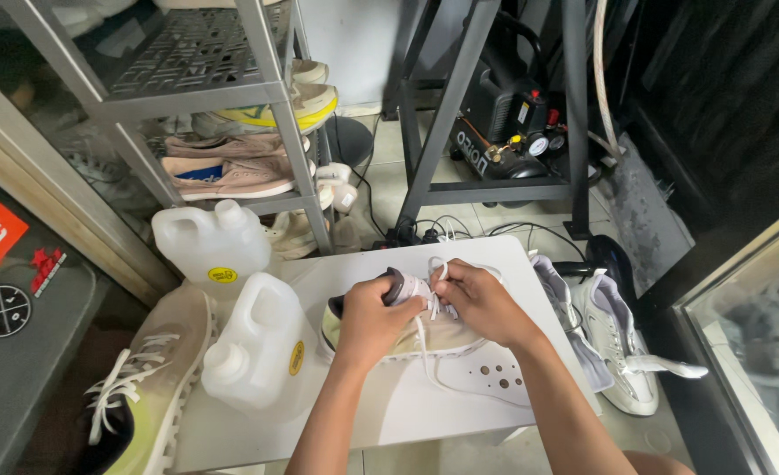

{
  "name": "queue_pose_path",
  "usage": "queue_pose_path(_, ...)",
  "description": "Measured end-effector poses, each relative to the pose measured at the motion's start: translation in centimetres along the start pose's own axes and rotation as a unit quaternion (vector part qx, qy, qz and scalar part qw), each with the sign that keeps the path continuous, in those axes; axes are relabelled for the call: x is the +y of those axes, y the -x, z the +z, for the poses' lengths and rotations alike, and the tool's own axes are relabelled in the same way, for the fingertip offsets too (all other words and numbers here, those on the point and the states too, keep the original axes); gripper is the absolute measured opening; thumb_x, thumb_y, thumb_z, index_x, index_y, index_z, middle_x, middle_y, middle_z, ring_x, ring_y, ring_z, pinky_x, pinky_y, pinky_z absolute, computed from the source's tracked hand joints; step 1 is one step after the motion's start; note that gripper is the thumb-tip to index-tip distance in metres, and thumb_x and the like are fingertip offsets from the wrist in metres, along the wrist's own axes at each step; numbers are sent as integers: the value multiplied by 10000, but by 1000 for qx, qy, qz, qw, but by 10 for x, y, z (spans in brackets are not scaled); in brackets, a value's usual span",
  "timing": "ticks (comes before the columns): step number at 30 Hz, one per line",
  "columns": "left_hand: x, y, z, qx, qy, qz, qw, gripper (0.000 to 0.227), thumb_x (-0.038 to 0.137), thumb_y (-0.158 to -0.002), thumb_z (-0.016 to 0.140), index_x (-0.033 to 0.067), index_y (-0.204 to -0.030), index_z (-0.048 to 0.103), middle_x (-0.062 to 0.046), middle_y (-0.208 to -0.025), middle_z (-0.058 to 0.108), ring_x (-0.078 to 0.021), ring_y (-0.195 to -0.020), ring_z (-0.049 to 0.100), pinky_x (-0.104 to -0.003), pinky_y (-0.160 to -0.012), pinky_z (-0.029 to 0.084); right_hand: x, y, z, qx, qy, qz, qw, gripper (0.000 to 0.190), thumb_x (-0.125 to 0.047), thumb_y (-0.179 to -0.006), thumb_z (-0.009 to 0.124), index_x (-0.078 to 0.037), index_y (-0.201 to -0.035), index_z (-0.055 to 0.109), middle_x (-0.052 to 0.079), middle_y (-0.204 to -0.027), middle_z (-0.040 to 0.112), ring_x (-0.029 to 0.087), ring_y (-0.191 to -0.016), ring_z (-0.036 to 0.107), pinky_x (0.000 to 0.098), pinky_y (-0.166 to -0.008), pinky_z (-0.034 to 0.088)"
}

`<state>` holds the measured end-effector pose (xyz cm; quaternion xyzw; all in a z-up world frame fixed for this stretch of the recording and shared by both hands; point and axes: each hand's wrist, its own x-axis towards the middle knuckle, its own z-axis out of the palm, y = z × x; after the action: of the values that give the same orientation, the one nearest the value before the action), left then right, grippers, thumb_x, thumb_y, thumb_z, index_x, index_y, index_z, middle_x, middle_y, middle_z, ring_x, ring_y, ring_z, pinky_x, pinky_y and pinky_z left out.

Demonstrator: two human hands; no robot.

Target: The person laces a white sneaker by threading the laces through the eyelets and tightening them. The person adjusts the laces and pulls them to secure the fit.

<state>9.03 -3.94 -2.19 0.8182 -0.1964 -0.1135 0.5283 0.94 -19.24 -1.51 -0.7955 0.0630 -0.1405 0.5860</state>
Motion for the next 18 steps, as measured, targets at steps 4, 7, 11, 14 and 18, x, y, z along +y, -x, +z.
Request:
queue_pose_path(4,4,6,-2,9,-4,27,1000,276,277,-622,729,106,-532,533,-16,-435,434,-48,-535,459,-223,-492,393,-4,0,-4,-40,12,5,999,150,-62,-908,530,0,-886,664,75,-777,570,153,-747,581,322,-768,521)
queue_pose_path(7,-3,0,2,3,-13,34,999,277,284,-640,720,88,-574,536,-69,-466,428,-107,-539,441,-273,-505,407,-9,-2,-4,-53,3,24,998,165,-75,-914,517,-7,-862,658,67,-760,567,144,-741,563,306,-765,511)
queue_pose_path(11,10,6,-5,-11,-13,52,998,290,256,-665,702,73,-571,497,-54,-463,394,-119,-545,438,-275,-516,400,-7,-6,-7,-69,-6,47,996,172,-83,-913,513,-12,-854,659,56,-753,569,138,-745,553,296,-756,497)
queue_pose_path(14,6,4,-5,-12,-11,64,998,315,257,-677,705,73,-559,477,-54,-463,367,-112,-536,426,-263,-498,381,-17,-4,-9,-83,-33,81,993,162,-86,-895,533,-13,-839,666,44,-773,570,130,-754,543,271,-761,481)
queue_pose_path(18,1,0,-1,-6,-12,60,998,327,290,-660,723,91,-550,488,-74,-444,409,-128,-504,419,-263,-490,374,-12,-5,-8,-59,-40,86,994,122,-107,-860,626,2,-820,665,66,-694,595,120,-704,557,249,-732,489)
